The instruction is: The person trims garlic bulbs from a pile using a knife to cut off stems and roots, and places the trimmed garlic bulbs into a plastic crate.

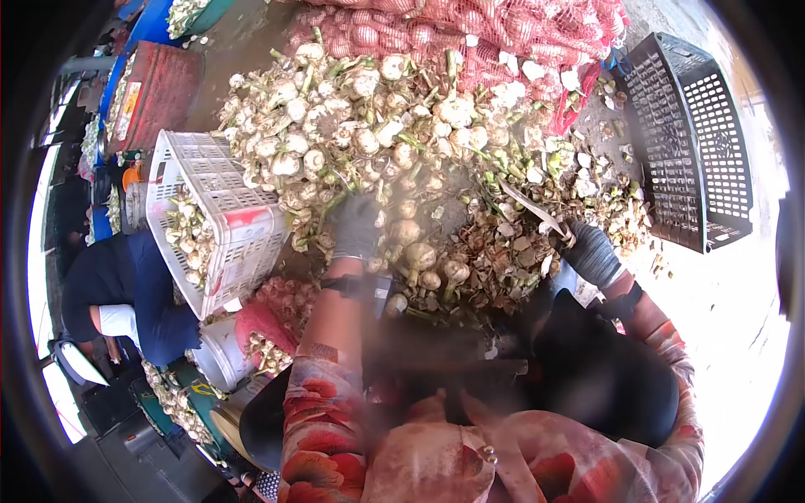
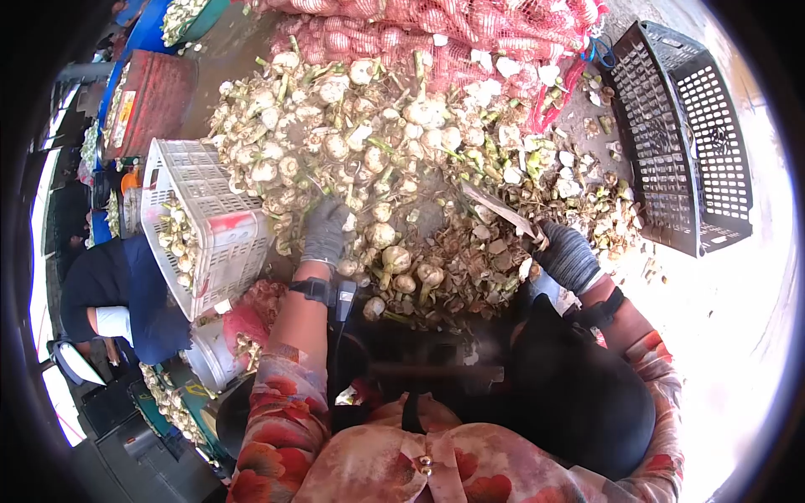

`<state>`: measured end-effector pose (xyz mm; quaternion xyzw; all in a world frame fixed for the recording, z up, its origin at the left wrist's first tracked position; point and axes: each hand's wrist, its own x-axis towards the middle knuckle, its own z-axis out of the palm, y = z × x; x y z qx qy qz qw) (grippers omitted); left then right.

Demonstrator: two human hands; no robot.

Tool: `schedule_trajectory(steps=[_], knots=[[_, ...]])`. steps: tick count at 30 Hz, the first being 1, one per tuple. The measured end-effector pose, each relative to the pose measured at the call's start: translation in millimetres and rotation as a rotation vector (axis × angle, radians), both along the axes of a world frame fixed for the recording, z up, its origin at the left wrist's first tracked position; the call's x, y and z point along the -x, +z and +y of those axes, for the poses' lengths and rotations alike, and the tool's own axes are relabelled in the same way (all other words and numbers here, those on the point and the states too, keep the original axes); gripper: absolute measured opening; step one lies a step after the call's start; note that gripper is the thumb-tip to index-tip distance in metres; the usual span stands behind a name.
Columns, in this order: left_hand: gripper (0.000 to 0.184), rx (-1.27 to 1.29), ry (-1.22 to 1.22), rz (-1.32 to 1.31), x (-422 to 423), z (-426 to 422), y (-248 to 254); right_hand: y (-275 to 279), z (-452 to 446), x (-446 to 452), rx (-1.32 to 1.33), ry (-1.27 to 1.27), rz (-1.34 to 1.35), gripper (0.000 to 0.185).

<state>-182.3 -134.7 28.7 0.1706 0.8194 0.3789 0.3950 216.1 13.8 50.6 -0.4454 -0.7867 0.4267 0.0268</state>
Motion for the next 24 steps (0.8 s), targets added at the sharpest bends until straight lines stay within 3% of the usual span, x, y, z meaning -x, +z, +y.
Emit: schedule_trajectory(steps=[1, 3, 4, 7, 9, 10, 12, 14, 15, 18, 20, 22, 24], knots=[[0.027, -0.001, 0.011, -0.002, -2.4, -4.6, -3.9, -2.1, 3.2, 3.8, -0.011, 0.09, -0.008, 0.035], [0.029, -0.107, -0.219, 0.28, -6.3, -15.9, -19.8, 4.4, 5.9, 20.2, -0.157, 0.176, 0.113, 0.032], [0.029, -0.151, -0.268, 0.322, -5.4, -24.5, -18.8, 12.3, 8.4, 31.9, -0.116, 0.214, 0.025, 0.031], [0.03, -0.336, -0.144, -0.052, -28.1, -37.7, 33.5, 44.2, 5.7, 69.9, 0.04, 0.264, 0.085, 0.031], [0.029, -0.435, -0.048, -0.337, -49.9, -31.8, 57.2, 56.3, 0.7, 84.4, -0.06, 0.369, 0.162, 0.03], [0.027, -0.376, -0.312, 0.045, -49.5, -33.4, 56.7, 61.4, 0.5, 91.6, -0.13, 0.449, 0.17, 0.03], [0.026, -0.306, -0.555, 0.435, -60.9, -33.9, 71.3, 58.8, -3.3, 103.6, -0.223, 0.52, 0.299, 0.034], [0.025, -0.134, -0.185, -0.25, -77.6, -35.3, 121.2, 54.8, -0.3, 114.5, -0.206, 0.607, 0.078, 0.03], [0.027, -0.241, -0.096, -0.402, -77.8, -43.4, 119.5, 42.5, 2.4, 117.0, -0.11, 0.574, 0.108, 0.024], [0.029, -0.163, 0.059, -0.436, -54.5, -82.0, 121.0, 6.9, 10.1, 106.4, -0.122, 0.467, -0.079, 0.023], [0.035, -0.235, 0.132, -0.32, -43.5, -103.2, 114.4, -11.9, 11.1, 94.9, -0.039, 0.404, 0.009, 0.027], [0.042, -0.468, 0.287, -0.692, -30.5, -110.3, 114.9, 30.7, 2.4, 109.8, -0.045, 0.425, -0.039, 0.028], [0.049, -0.409, 0.151, -0.479, -38.6, -112.0, 126.9, 34.4, 6.3, 114.7, -0.236, 0.618, 0.032, 0.025]])
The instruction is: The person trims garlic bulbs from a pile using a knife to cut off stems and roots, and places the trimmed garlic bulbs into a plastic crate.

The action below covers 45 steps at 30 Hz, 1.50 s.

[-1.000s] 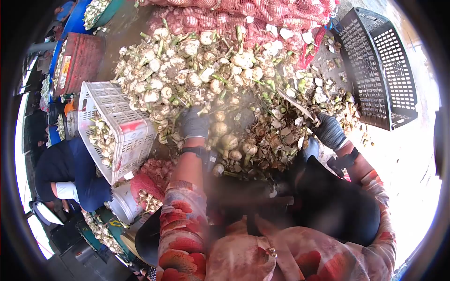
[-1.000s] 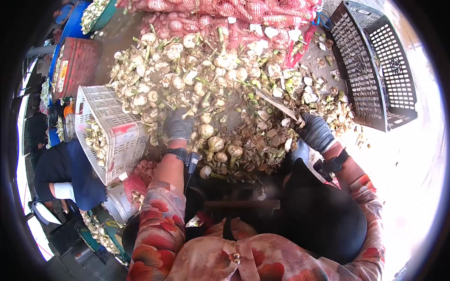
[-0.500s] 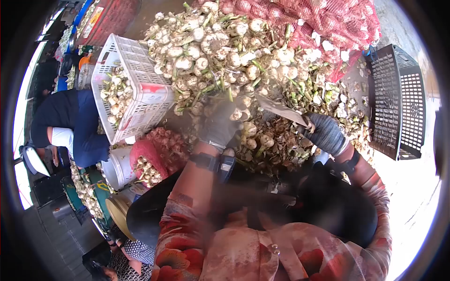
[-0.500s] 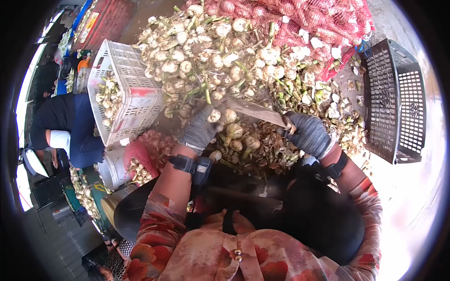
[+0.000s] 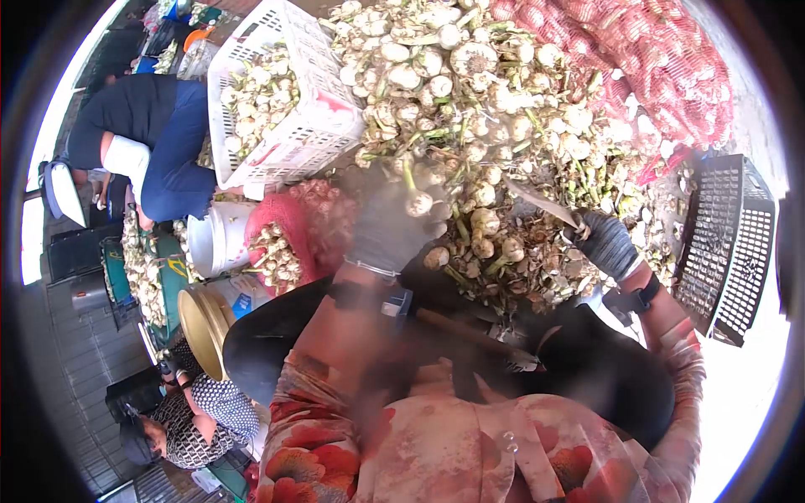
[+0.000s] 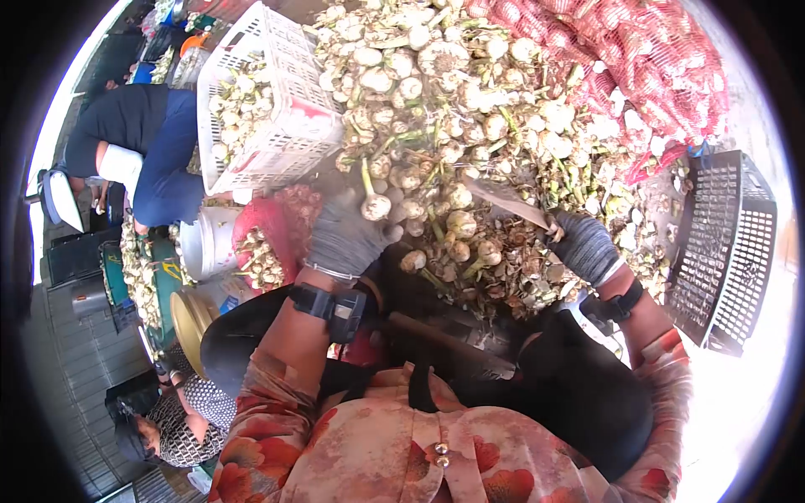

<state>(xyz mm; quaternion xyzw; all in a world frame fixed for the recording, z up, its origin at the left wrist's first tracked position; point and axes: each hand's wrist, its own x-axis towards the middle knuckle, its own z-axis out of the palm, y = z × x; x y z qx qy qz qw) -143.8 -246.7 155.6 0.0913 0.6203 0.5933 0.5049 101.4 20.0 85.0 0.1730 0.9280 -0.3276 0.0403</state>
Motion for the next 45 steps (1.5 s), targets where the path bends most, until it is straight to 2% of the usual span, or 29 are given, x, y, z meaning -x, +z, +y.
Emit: schedule_trajectory(steps=[2, 4, 6, 8, 10, 11, 12, 13, 14, 15, 16, 18, 20, 22, 23, 25, 26, 28, 30, 32, 34, 36, 38, 39, 41, 42, 43, 44, 45], knots=[[0.051, -0.468, 0.293, -0.652, -0.4, -5.6, -1.9, 23.7, -1.1, 10.5, 0.009, 0.058, -0.028, 0.025], [0.052, -0.526, 0.251, -0.696, 0.6, -5.7, 0.8, 37.1, -6.3, 16.0, -0.011, 0.111, 0.007, 0.027], [0.051, -0.537, 0.25, -0.754, 2.4, -7.9, -2.7, 48.4, -21.1, 18.3, 0.024, 0.054, -0.028, 0.028], [0.049, -0.549, 0.302, -0.826, 1.1, -10.2, -5.8, 56.4, -42.7, 11.9, 0.238, -0.103, -0.078, 0.03], [0.047, -0.567, 0.364, -0.88, 2.6, -10.1, -9.5, 48.9, -60.8, 0.6, 0.306, -0.155, 0.082, 0.031], [0.044, -0.519, 0.345, -0.803, 3.6, -9.9, -13.1, 64.0, -58.9, 6.2, 0.267, -0.105, 0.067, 0.032], [0.04, -0.461, 0.347, -0.715, 4.4, -15.4, -13.9, 54.8, -55.4, 9.3, 0.176, -0.096, 0.101, 0.026], [0.037, -0.39, 0.344, -0.641, 0.7, -23.2, -14.5, 47.3, -60.5, 10.0, 0.323, -0.166, 0.13, 0.022], [0.033, -0.205, 0.348, -0.416, -6.4, -21.2, -11.9, 57.2, -61.8, 13.6, 0.451, -0.25, 0.151, 0.018], [0.028, -0.142, 0.308, -0.331, -9.7, -16.1, -5.5, 59.9, -65.7, 20.0, 0.534, -0.28, 0.122, 0.014], [0.023, -0.084, 0.256, -0.259, -16.7, -6.9, -4.3, 68.6, -63.9, 21.1, 0.418, -0.211, 0.067, 0.018], [0.019, -0.142, 0.173, -0.296, -19.2, -6.1, -23.3, 78.9, -62.9, 35.9, 0.15, 0.019, 0.143, 0.025], [0.015, -0.201, 0.097, -0.3, -29.8, 12.7, -24.7, 79.3, -63.8, 39.5, 0.147, 0.078, 0.188, 0.027], [0.012, 0.062, 0.025, 0.691, -54.7, 38.1, 1.1, 65.5, -56.6, 33.9, 0.147, 0.041, 0.169, 0.023], [0.012, 0.051, -0.004, 0.69, -59.5, 39.8, -0.1, 58.8, -46.6, 29.8, 0.195, -0.01, 0.001, 0.021], [0.013, 0.147, -0.002, 1.058, -55.4, 47.2, -3.6, 8.6, -24.1, 2.6, 0.216, -0.005, -0.004, 0.025], [0.014, 0.081, -0.029, 1.183, -52.8, 48.7, -7.9, 4.1, -19.4, -4.8, 0.211, -0.057, -0.053, 0.024], [0.019, 0.108, -0.136, 1.138, -60.7, 54.0, -25.9, 14.1, -21.2, -7.8, 0.257, -0.24, -0.17, 0.022], [0.035, 0.104, -0.22, 1.156, -76.0, 76.7, -17.6, 55.6, -27.1, 10.0, 0.769, -0.426, 0.07, 0.031], [0.043, 0.095, -0.33, 1.221, -79.8, 89.2, -8.0, 42.3, -25.6, 13.1, 0.771, -0.376, 0.18, 0.037], [0.05, -0.051, -0.186, 1.121, -89.0, 103.7, -26.5, 14.4, -22.9, 19.2, 0.989, -0.449, 0.213, 0.034], [0.053, -0.137, -0.007, 0.774, -92.0, 116.8, -28.5, 15.3, -18.1, 23.7, 1.106, -0.476, 0.405, 0.027], [0.048, -0.139, 0.036, 0.404, -81.2, 117.7, -59.5, 49.0, -7.7, 19.3, 1.059, -0.447, 0.181, 0.024], [0.044, -0.122, -0.019, 0.299, -77.4, 120.5, -61.7, 45.1, -9.1, 18.7, 1.137, -0.488, 0.229, 0.023], [0.042, -0.176, 0.085, -0.116, -90.9, 124.5, -52.6, 21.8, -18.2, 12.3, 1.22, -0.527, 0.275, 0.023], [0.042, -0.172, 0.085, -0.112, -91.0, 121.1, -76.4, 0.5, -24.3, 14.2, 1.244, -0.521, 0.397, 0.021], [0.043, -0.202, 0.042, -0.274, -91.5, 116.0, -120.1, -10.8, -26.5, 17.7, 1.264, -0.51, 0.52, 0.02], [0.044, -0.225, 0.053, -0.598, -92.9, 119.4, -112.9, -3.6, -28.6, 18.0, 1.269, -0.507, 0.52, 0.02], [0.046, -0.199, 0.086, -0.914, -94.6, 123.9, -100.8, 12.6, -30.3, 17.5, 1.117, -0.48, 0.482, 0.02]])
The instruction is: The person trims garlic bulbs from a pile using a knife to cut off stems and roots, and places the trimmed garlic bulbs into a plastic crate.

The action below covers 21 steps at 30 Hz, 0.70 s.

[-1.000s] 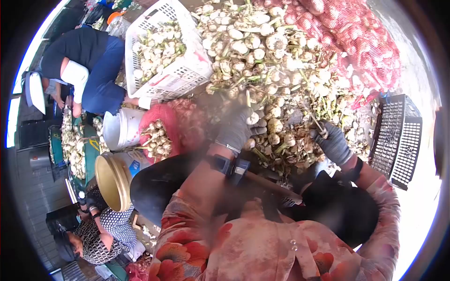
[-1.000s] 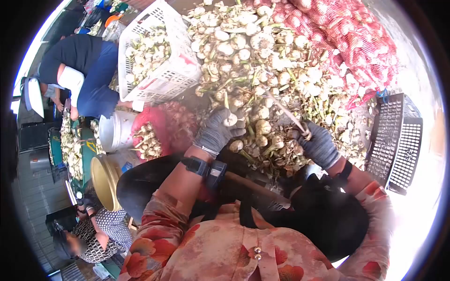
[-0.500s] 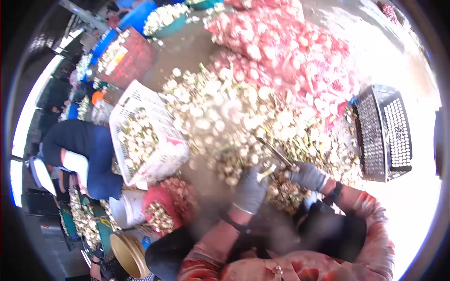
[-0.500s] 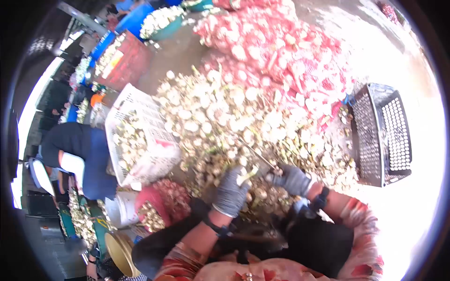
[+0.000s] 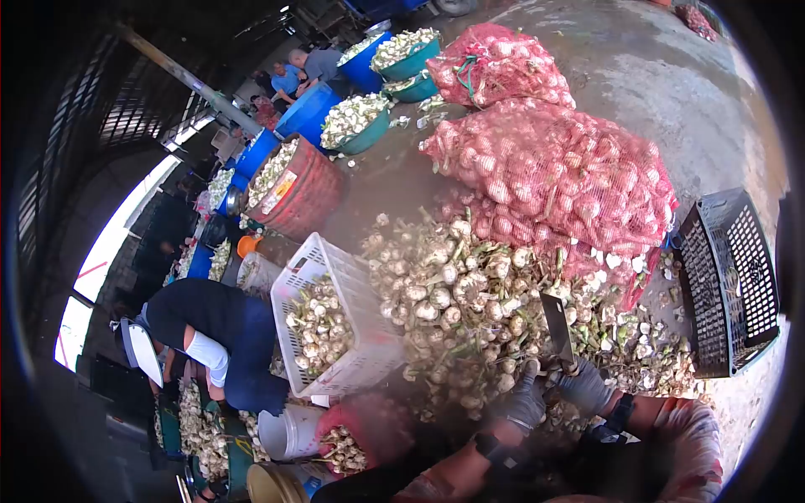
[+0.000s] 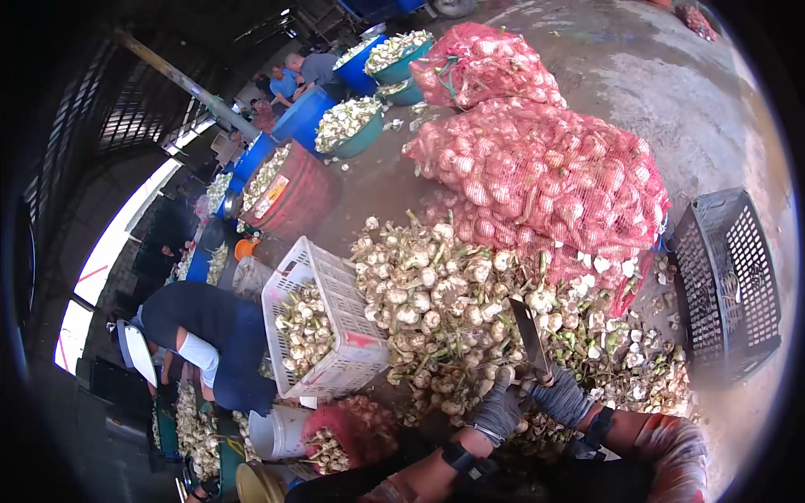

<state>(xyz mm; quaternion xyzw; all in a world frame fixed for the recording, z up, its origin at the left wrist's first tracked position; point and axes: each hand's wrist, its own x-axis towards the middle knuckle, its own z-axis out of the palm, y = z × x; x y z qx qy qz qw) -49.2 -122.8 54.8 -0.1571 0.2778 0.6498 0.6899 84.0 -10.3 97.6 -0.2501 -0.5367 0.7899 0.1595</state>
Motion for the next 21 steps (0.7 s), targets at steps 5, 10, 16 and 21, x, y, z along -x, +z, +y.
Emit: schedule_trajectory(steps=[5, 10, 16, 21], knots=[[0.048, -0.127, -0.057, 0.526, 2.1, 18.1, 29.0, 5.0, 15.3, -7.7, -0.497, 0.07, -0.074, 0.028], [0.054, -0.231, -0.11, 0.893, 25.8, 11.0, 83.3, 38.7, 40.4, -28.7, -1.024, 0.128, -0.263, 0.023], [0.034, -0.261, -0.346, 1.369, 40.8, -27.3, 37.7, 48.9, 29.4, -31.0, -1.161, 0.348, -0.316, 0.047], [0.051, -0.253, -0.553, 1.416, 51.7, -34.0, 6.7, 43.7, 29.4, -31.1, -1.187, 0.354, -0.233, 0.038]])
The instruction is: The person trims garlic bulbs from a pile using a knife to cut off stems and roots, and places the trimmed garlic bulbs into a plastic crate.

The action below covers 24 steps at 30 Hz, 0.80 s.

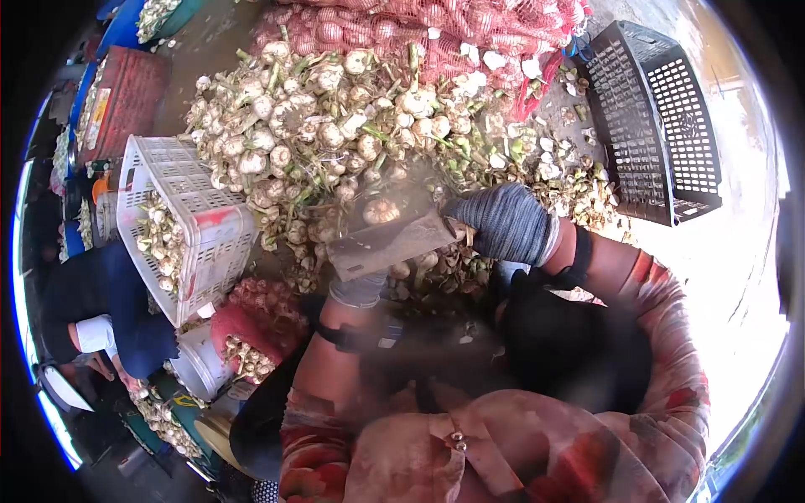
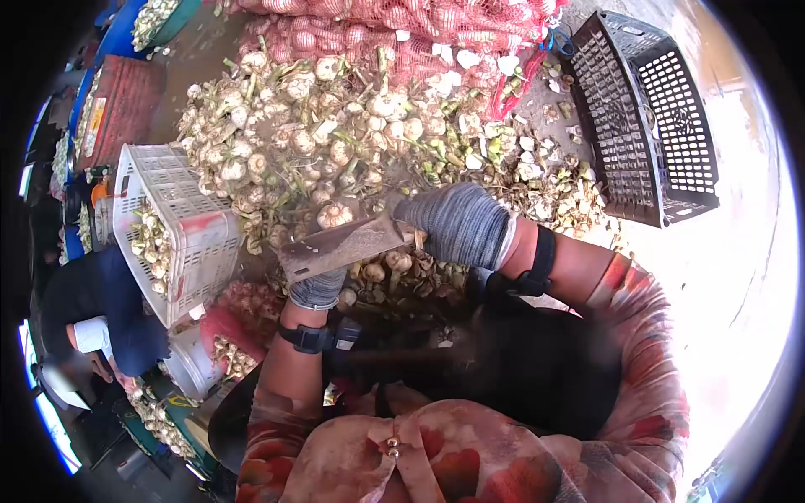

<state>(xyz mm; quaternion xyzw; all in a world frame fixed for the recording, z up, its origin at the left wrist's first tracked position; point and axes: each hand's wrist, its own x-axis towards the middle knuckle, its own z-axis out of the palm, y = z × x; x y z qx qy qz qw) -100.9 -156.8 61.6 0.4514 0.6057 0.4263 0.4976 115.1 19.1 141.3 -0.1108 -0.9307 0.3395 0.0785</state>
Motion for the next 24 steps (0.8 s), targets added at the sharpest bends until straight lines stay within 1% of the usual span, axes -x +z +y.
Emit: schedule_trajectory(steps=[2, 4, 6, 8, 10, 11, 12, 13, 14, 15, 16, 18, 19, 20, 21, 22, 24], knots=[[0.044, 0.002, -0.005, 0.021, -1.7, -0.8, -3.5, -3.9, -3.2, -2.0, 0.006, -0.01, -0.013, 0.035], [0.037, -0.002, 0.007, 0.062, -5.7, -2.4, -5.2, -12.8, -6.9, 0.0, -0.009, -0.019, -0.144, 0.032], [0.031, -0.025, 0.035, 0.13, -8.0, -4.0, -7.3, -24.7, -6.7, -2.4, -0.013, -0.027, -0.089, 0.029], [0.025, -0.063, 0.071, 0.216, -12.5, -6.1, -10.2, -31.2, -6.0, -4.4, -0.046, -0.051, -0.242, 0.027], [0.02, -0.105, 0.079, 0.361, -15.6, -11.5, -11.9, -39.6, -5.8, -5.4, -0.064, -0.025, -0.23, 0.027], [0.024, -0.051, -0.078, 0.566, -13.1, -12.9, -3.2, -48.7, -7.5, -5.6, -0.055, -0.029, -0.254, 0.027], [0.022, 0.088, 0.104, 0.266, -26.5, -8.0, 28.1, -57.0, -7.1, -6.6, -0.047, -0.036, -0.278, 0.028], [0.022, 0.182, 0.338, -0.032, -40.0, -2.8, 59.8, -64.2, 0.9, -9.7, -0.06, -0.078, -0.458, 0.028], [0.018, 0.048, 0.393, 0.13, -38.2, -7.6, 68.4, -76.6, 12.6, -17.5, -0.021, -0.225, -0.487, 0.025], [0.015, -0.088, 0.442, 0.29, -30.4, -10.1, 75.7, -86.1, 26.6, -32.8, -0.069, -0.244, -0.419, 0.021], [0.018, -0.162, 0.521, 0.045, 5.4, -20.3, 87.3, -101.2, 36.9, -44.0, -0.039, -0.329, -0.456, 0.019], [0.026, -0.346, 0.671, -0.46, 77.3, -39.9, 110.8, -100.7, 48.3, -57.1, -0.051, -0.413, -0.543, 0.022], [0.035, -0.655, 0.494, -0.727, 111.3, -44.7, 139.7, -97.0, 48.6, -58.0, -0.019, -0.475, -0.536, 0.023], [0.039, -0.742, 0.478, -0.77, 140.0, -55.5, 157.4, -89.5, 48.4, -58.5, 0.014, -0.537, -0.528, 0.024], [0.043, -0.691, 1.048, -0.648, 138.5, -49.2, 186.0, -83.3, 47.8, -56.9, 0.07, -0.564, -0.496, 0.026], [0.043, -0.691, 1.046, -0.642, 149.7, -44.6, 180.8, -84.5, 46.9, -55.8, 0.076, -0.571, -0.471, 0.027], [0.05, -0.565, 1.115, -0.311, 183.4, -19.9, 153.5, -93.3, 45.9, -51.6, 0.132, -0.593, -0.395, 0.03]])
